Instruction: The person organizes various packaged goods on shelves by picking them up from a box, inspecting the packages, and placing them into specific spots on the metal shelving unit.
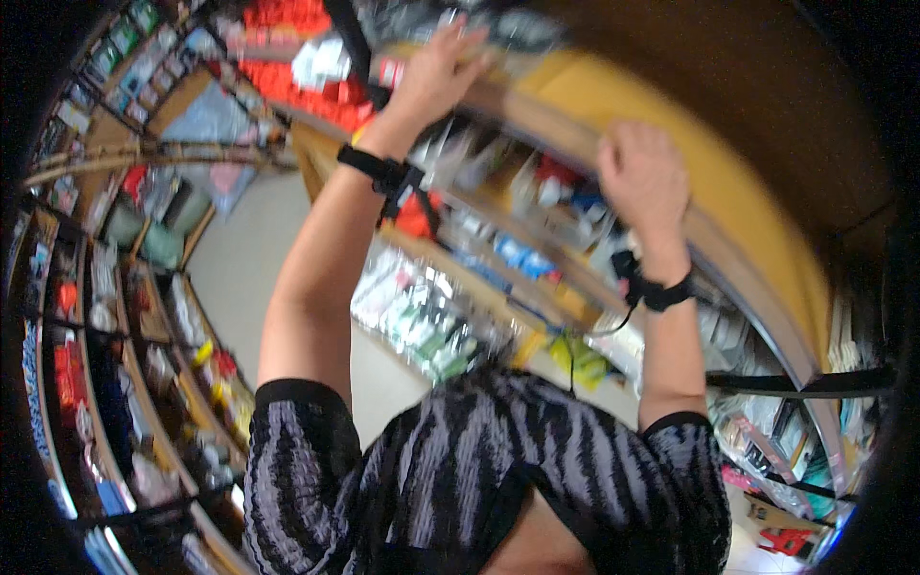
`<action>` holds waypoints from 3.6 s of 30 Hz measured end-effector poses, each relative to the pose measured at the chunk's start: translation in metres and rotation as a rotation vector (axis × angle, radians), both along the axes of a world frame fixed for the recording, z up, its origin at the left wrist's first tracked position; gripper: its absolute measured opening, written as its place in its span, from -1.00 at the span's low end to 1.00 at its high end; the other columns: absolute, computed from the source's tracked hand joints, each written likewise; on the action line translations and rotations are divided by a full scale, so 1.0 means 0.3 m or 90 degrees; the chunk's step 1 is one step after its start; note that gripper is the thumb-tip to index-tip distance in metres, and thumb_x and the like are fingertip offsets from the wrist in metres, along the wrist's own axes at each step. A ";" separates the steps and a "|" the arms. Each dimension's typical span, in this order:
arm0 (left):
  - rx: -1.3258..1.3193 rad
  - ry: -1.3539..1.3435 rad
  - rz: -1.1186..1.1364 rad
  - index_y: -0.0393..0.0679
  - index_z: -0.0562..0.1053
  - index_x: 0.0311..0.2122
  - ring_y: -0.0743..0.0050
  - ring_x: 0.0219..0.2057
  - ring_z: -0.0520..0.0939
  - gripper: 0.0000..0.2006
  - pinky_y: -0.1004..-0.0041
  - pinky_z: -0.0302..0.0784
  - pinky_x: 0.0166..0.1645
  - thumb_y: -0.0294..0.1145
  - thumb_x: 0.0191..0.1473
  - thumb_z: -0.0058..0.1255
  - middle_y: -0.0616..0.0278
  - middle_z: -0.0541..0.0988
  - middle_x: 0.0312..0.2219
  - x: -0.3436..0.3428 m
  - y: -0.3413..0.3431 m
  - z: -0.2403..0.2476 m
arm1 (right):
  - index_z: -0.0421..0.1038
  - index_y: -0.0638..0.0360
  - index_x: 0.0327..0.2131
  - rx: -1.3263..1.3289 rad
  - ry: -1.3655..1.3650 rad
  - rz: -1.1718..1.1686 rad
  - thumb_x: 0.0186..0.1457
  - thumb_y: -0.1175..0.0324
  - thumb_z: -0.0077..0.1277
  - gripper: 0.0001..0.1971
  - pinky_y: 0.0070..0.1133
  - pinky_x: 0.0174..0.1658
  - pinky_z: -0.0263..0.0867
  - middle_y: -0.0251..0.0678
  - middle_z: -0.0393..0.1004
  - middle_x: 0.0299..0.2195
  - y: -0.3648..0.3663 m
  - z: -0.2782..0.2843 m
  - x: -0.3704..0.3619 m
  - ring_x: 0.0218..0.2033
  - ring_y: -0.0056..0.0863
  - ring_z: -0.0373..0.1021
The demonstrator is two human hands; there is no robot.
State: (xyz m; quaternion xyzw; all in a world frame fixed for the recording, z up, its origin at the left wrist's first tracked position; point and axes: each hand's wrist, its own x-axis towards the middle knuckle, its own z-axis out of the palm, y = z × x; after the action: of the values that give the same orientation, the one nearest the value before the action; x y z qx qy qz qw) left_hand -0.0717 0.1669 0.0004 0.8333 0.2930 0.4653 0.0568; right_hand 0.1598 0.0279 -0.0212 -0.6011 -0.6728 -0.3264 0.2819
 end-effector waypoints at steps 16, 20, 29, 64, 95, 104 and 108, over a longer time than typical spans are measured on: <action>-1.020 -0.330 0.514 -0.35 0.28 -0.22 0.52 -0.51 0.41 -0.46 0.59 0.35 -0.53 -0.19 -0.25 0.17 0.15 0.43 -0.43 -0.639 -0.894 -1.367 | 0.39 0.09 -0.24 -0.095 0.020 -0.064 0.04 0.14 -0.21 -0.69 -0.52 -0.12 0.19 -0.23 0.39 -0.23 -0.032 -0.023 0.087 -0.18 -0.32 0.31; -1.176 -0.432 0.428 -0.39 0.04 0.03 0.23 -0.23 0.40 -0.13 0.40 0.35 -0.23 -0.03 -0.28 0.16 -0.05 0.36 -0.21 -0.564 -0.880 -1.414 | 0.39 0.05 -0.22 -0.084 -0.025 -0.131 0.05 0.14 -0.22 -0.69 -0.57 -0.17 0.23 -0.27 0.40 -0.24 -0.030 -0.029 0.063 -0.22 -0.37 0.34; -1.310 -0.509 0.489 -0.12 0.30 -0.13 0.22 -0.12 0.31 -0.37 0.21 0.22 -0.15 0.10 -0.26 0.11 0.13 0.33 -0.16 -0.587 -0.880 -1.602 | 0.38 0.00 -0.19 -0.107 -0.036 -0.133 0.05 0.10 -0.22 -0.68 -0.58 -0.17 0.23 -0.30 0.40 -0.23 -0.019 -0.004 0.066 -0.21 -0.42 0.34; -1.236 -0.638 0.237 -0.12 0.01 0.05 0.15 -0.08 0.27 -0.20 0.19 0.29 -0.15 -0.17 -0.29 0.17 0.10 0.26 -0.10 -0.573 -0.905 -1.532 | 0.35 0.06 -0.21 -0.110 -0.051 -0.112 0.07 0.16 -0.25 -0.71 -0.55 -0.15 0.21 -0.26 0.38 -0.23 -0.023 -0.009 0.033 -0.17 -0.35 0.30; -0.739 -0.700 -0.357 -0.23 0.11 0.04 0.29 -0.03 0.31 -0.42 0.25 0.14 0.08 -0.36 -0.13 0.00 0.17 0.29 -0.05 -0.431 -0.782 -0.617 | -0.01 0.29 0.01 -0.618 1.235 0.652 -0.17 -0.01 0.08 -0.21 -0.54 0.03 0.06 -0.23 0.16 -0.03 -0.408 -0.517 -0.355 -0.02 -0.43 0.13; -0.696 -0.625 -0.564 -0.09 0.05 0.09 0.27 0.01 0.24 -0.41 0.14 0.13 0.06 -0.21 -0.05 -0.08 0.22 0.23 0.00 -0.364 -0.637 -0.431 | 0.08 0.19 -0.05 -0.281 1.326 0.667 -0.17 0.31 0.05 -0.43 -0.56 -0.14 0.27 -0.31 0.29 -0.19 -0.443 -0.331 -0.151 -0.18 -0.52 0.28; -0.613 -0.550 -0.492 -0.09 0.05 0.08 0.25 0.00 0.26 -0.41 0.05 0.17 0.04 -0.07 -0.01 -0.14 0.19 0.27 -0.04 -0.286 -0.575 -0.281 | 0.06 0.21 -0.03 -0.171 1.247 0.566 -0.20 0.23 0.08 -0.37 -0.58 -0.18 0.30 -0.25 0.30 -0.18 -0.473 -0.258 -0.042 -0.23 -0.50 0.32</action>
State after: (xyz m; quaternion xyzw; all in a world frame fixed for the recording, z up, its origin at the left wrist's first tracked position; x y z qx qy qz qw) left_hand -0.1577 -0.0055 -0.0838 0.5029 0.1025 0.5183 0.6840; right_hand 0.1472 -0.1141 -0.0987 -0.3288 -0.3436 0.5030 0.7217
